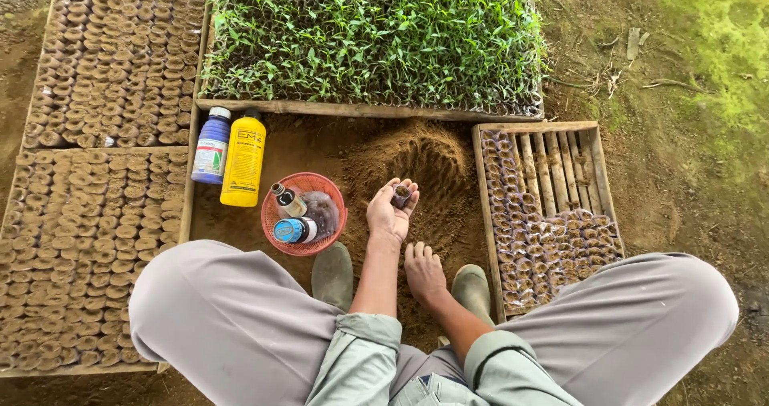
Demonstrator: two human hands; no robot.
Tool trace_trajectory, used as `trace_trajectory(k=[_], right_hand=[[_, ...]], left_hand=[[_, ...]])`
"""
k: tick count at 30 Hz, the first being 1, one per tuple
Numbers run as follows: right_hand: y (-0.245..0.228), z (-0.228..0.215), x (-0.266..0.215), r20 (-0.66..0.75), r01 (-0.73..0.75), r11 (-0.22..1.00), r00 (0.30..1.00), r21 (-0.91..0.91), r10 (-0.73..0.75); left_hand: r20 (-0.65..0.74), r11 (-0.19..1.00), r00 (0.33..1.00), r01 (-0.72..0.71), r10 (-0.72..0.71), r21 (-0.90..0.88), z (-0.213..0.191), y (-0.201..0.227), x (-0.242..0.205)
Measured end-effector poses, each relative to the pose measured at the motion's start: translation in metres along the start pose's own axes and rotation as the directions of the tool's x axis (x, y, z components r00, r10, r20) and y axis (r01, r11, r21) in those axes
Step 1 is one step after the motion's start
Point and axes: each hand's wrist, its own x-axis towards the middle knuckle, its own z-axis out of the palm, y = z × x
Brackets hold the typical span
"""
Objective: Filling small paper seedling pots with soil and arranging them in a wooden tray for planting.
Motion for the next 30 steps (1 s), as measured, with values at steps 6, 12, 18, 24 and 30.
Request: trace_trajectory(k=[6, 12, 18, 24, 30], right_hand=[[0.012, 0.021, -0.001, -0.031, 0.139, 0.987, 0.990, 0.082, -0.137], [0.034, 0.021, 0.035, 0.269, -0.471, 0.663, 0.881, 0.582, 0.389], [0.075, -0.103, 0.062, 0.376, -0.308, -0.218, 0.804, 0.926, 0.460], [0.078, -0.212, 0.071, 0.205, -0.133, -0.237, 0.929, 0.962, 0.309], [0.071, -0.231, 0.083, 0.080, -0.160, 0.363, 0.971, 0.918, 0.226]], left_hand=[[0.009, 1.000, 1.000, 0.005, -0.005, -0.010, 0.006, 0.003, -0.001], [0.015, 1.000, 1.000, 0.007, -0.007, -0.005, 0.003, 0.000, 0.000], [0.044, 1.000, 0.999, 0.008, -0.008, 0.010, -0.001, -0.003, 0.003], [0.064, 1.000, 0.998, 0.010, -0.012, 0.030, -0.001, -0.009, 0.006], [0.040, 0.999, 0.999, -0.005, 0.003, 0.043, 0.000, -0.014, 0.008]])
